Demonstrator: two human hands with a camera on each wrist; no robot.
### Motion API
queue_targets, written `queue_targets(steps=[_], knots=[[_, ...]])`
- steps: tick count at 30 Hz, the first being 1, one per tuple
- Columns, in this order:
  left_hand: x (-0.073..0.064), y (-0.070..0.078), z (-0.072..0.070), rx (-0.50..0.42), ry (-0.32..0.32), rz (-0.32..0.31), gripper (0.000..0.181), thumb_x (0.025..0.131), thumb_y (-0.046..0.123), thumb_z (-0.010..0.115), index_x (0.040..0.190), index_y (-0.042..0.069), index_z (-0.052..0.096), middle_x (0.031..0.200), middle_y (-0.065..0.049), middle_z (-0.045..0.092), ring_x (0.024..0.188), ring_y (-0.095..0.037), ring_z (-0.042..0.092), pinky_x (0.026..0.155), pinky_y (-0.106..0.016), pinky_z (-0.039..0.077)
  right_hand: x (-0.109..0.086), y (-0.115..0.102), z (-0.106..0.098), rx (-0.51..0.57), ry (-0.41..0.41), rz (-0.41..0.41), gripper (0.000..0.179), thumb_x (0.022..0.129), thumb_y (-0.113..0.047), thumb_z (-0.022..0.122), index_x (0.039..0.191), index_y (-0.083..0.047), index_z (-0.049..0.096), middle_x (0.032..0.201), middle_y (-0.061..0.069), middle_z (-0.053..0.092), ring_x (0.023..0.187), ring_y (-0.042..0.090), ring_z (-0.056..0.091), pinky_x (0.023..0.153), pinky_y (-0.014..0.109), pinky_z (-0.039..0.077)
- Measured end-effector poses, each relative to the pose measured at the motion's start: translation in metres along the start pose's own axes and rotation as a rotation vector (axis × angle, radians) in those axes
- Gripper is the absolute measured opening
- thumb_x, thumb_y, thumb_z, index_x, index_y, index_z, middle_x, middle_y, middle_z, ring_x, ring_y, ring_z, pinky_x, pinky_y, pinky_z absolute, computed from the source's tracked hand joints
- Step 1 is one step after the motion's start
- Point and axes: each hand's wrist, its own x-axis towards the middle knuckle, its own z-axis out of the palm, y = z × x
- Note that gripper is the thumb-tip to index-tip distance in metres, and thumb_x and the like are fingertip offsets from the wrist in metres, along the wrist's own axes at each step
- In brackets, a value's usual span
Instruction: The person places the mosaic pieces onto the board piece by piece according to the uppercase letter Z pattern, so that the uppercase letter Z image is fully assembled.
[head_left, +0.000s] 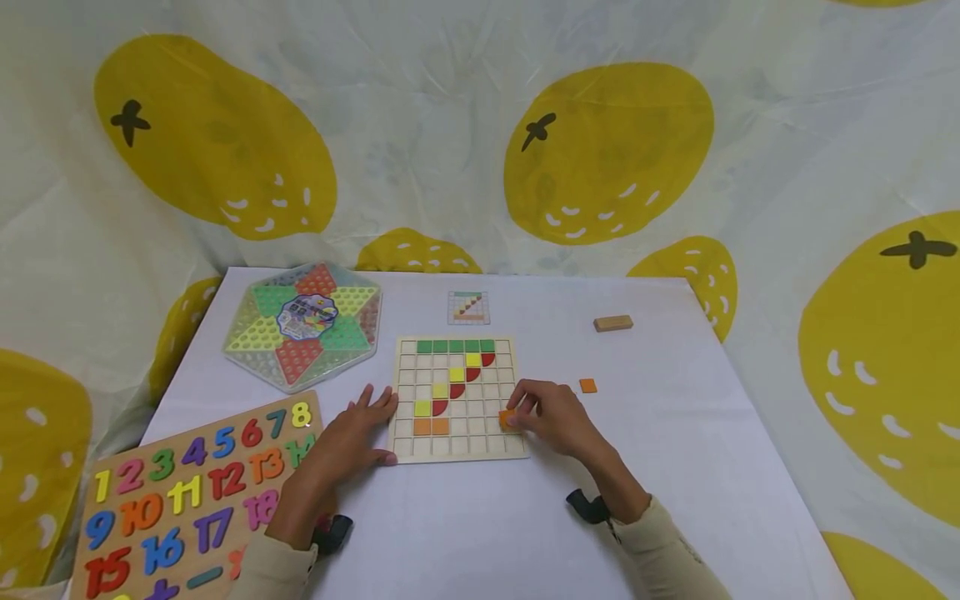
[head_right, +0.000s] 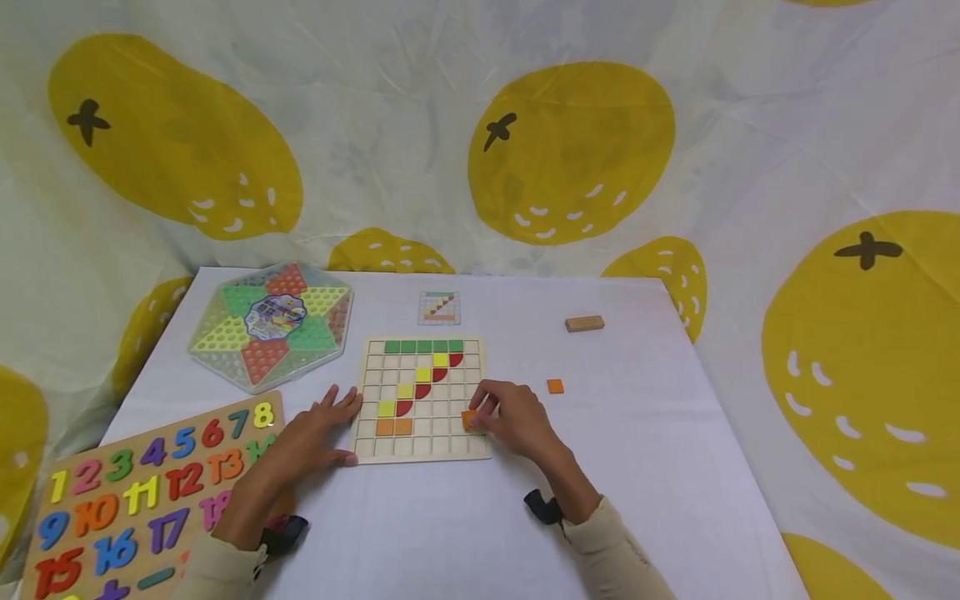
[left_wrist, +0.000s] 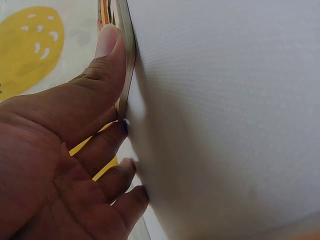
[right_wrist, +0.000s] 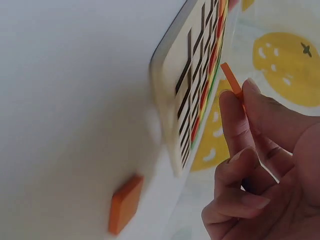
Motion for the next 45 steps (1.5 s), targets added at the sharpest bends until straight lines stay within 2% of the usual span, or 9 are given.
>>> queue_targets(steps=[6,11,18,25,34,40,45], knots=[[0.001,0.000,-0.001,0.005,-0.001,-0.001,0.100,0.080,0.023,0.094,0.163,0.011,0.040,0.172,-0.010,0.031,0.166,-0.041,0.011,0.129,-0.065,0.023,0.009,-0.021,0.019,0.025,-0.029,0.012,0.021,0.086,-0.021,0.090,0.090,-0.024,0.070,0.072,-0.007,0.064,0.071,0.015,0.056,0.062,0.027,0.040],[0.000,0.000,-0.001,0.004,0.001,0.006,0.100,0.080,0.023,0.094,0.163,0.011,0.039,0.172,-0.011,0.031,0.165,-0.043,0.012,0.129,-0.066,0.023,0.018,-0.031,0.037,-0.001,-0.063,0.006,0.022,0.086,-0.024,0.091,0.088,-0.024,0.069,0.070,-0.008,0.065,0.068,0.012,0.059,0.064,0.027,0.042],[0.000,0.000,-0.001,-0.003,0.003,0.003,0.100,0.080,0.023,0.094,0.163,0.011,0.040,0.172,-0.010,0.031,0.165,-0.043,0.012,0.128,-0.069,0.024,0.025,-0.040,0.051,-0.020,-0.049,0.001,0.022,0.086,-0.024,0.090,0.086,-0.021,0.068,0.066,-0.006,0.062,0.065,0.013,0.058,0.059,0.027,0.043],[0.001,0.000,-0.001,-0.012,0.005,0.002,0.100,0.079,0.022,0.094,0.163,0.011,0.040,0.172,-0.010,0.032,0.165,-0.043,0.013,0.127,-0.069,0.025,0.027,-0.047,0.055,-0.065,-0.042,-0.016,0.019,0.087,-0.023,0.089,0.085,-0.022,0.070,0.065,-0.006,0.060,0.063,0.013,0.056,0.055,0.026,0.041],[0.000,0.001,-0.002,-0.008,0.001,0.000,0.100,0.079,0.022,0.094,0.163,0.011,0.040,0.172,-0.010,0.032,0.165,-0.044,0.013,0.127,-0.070,0.026,0.027,-0.050,0.055,-0.117,-0.058,-0.034,0.019,0.087,-0.024,0.089,0.083,-0.024,0.071,0.067,-0.008,0.059,0.065,0.012,0.056,0.057,0.026,0.043],[-0.001,0.004,-0.003,-0.009,0.003,-0.008,0.100,0.079,0.022,0.094,0.162,0.011,0.040,0.172,-0.010,0.032,0.165,-0.044,0.013,0.127,-0.069,0.025,0.025,-0.048,0.055,-0.103,-0.042,-0.031,0.015,0.087,-0.022,0.088,0.087,-0.023,0.073,0.069,-0.010,0.061,0.067,0.010,0.057,0.060,0.026,0.045],[0.000,0.003,-0.002,-0.003,0.003,-0.005,0.100,0.079,0.022,0.094,0.162,0.011,0.040,0.172,-0.010,0.032,0.165,-0.044,0.013,0.127,-0.070,0.026,0.019,-0.043,0.048,-0.037,-0.044,-0.017,0.019,0.085,-0.021,0.090,0.094,-0.022,0.074,0.074,-0.011,0.065,0.075,0.011,0.059,0.069,0.029,0.045]])
